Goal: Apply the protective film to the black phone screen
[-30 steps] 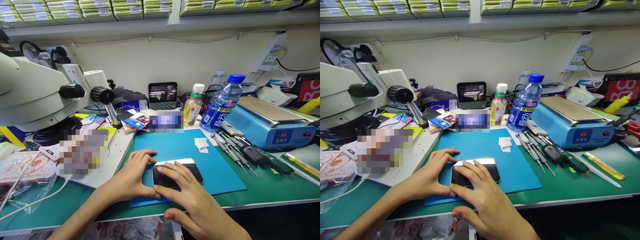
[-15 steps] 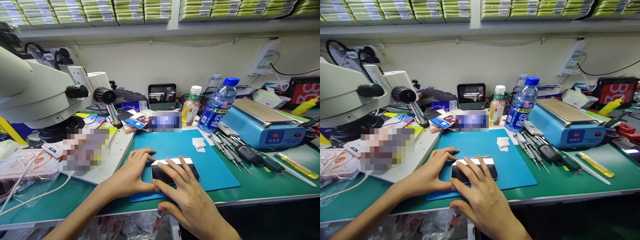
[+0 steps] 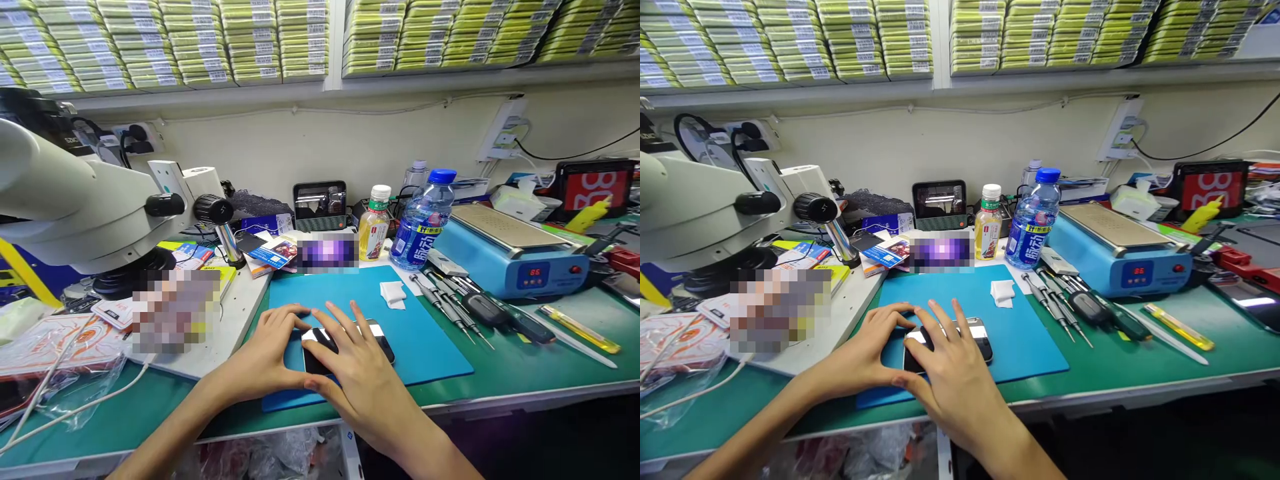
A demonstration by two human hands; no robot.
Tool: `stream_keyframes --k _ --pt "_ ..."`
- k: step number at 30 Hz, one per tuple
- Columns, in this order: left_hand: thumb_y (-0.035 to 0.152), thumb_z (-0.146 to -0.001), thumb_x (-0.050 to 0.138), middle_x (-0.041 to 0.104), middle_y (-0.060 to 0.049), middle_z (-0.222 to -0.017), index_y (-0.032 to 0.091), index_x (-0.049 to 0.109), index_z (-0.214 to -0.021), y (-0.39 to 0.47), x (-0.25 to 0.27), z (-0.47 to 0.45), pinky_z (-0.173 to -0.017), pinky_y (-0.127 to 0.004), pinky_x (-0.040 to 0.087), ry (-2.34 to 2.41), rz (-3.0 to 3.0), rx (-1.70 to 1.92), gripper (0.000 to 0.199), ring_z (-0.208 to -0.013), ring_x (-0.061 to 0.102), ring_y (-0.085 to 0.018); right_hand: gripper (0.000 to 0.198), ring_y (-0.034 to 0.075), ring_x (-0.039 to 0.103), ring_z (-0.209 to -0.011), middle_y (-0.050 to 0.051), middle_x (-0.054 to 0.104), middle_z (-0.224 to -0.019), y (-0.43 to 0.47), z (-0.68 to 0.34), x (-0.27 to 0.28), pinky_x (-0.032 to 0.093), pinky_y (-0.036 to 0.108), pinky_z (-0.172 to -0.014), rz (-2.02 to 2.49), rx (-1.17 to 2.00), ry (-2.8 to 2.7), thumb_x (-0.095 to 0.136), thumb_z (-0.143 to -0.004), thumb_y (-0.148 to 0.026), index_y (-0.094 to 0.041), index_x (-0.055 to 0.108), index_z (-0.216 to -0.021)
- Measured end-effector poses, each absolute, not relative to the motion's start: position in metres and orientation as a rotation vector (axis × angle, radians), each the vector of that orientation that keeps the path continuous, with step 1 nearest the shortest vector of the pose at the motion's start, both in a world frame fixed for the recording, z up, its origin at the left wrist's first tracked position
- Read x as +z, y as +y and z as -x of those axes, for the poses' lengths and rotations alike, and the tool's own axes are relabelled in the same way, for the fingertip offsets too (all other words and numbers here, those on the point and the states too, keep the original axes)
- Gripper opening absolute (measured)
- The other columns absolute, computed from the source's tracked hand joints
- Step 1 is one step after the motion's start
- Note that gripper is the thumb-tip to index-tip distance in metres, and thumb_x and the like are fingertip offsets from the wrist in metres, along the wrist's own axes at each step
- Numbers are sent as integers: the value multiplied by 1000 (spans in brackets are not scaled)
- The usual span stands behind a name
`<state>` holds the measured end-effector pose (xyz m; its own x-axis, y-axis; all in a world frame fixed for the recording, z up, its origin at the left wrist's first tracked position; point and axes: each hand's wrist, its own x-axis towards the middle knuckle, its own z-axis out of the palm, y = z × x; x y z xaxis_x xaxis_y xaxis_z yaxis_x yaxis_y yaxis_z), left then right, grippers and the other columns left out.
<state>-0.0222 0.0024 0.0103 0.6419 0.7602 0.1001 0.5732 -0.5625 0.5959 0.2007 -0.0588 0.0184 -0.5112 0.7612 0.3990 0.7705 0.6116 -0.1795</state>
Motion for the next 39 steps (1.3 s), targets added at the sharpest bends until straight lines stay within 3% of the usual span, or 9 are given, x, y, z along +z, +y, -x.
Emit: stream_keyframes --k 7,16,21,27,33,39 --pt "48 -76 92 52 -16 -155 24 54 -121 2 9 23 -120 -59 38 1049 -2366 493 64 -153 39 -39 34 30 35 -159 7 54 -162 -49 -190 14 26 66 -131 1279 -90 -2299 49 -109 -46 -26 74 -122" --pt "42 -79 88 53 -17 -154 24 53 -121 2 7 21 -121 -61 35 1044 -2424 535 58 -152 42 -39 44 32 37 -158 8 53 -163 -48 -188 9 23 68 -131 1249 -164 -2296 48 -109 -50 -24 68 -137" --pt "38 -79 86 51 -18 -157 23 42 -142 2 2 22 -123 -58 34 1031 -2443 571 79 -151 43 -38 46 34 36 -158 10 52 -163 -48 -188 7 20 67 -132 1240 -166 -2319 51 -108 -50 -19 69 -135" --pt "55 -80 87 52 -19 -157 22 44 -143 4 3 23 -123 -59 34 1011 -2463 558 84 -150 44 -40 48 32 37 -158 11 53 -162 -56 -192 9 18 64 -134 1159 -166 -2348 53 -106 -53 -17 70 -133" --pt "51 -79 87 54 -17 -155 23 46 -139 3 5 21 -122 -59 34 1034 -2486 546 78 -149 45 -39 53 26 54 -144 9 74 -134 -65 -199 11 17 54 -136 954 -174 -2286 47 -107 -58 -15 75 -122" --pt "50 -80 86 54 -16 -155 23 48 -139 2 6 21 -121 -58 34 1028 -2483 552 75 -149 45 -39 45 23 63 -133 4 79 -123 -67 -202 14 22 48 -135 850 -149 -2239 50 -107 -56 -20 77 -114"
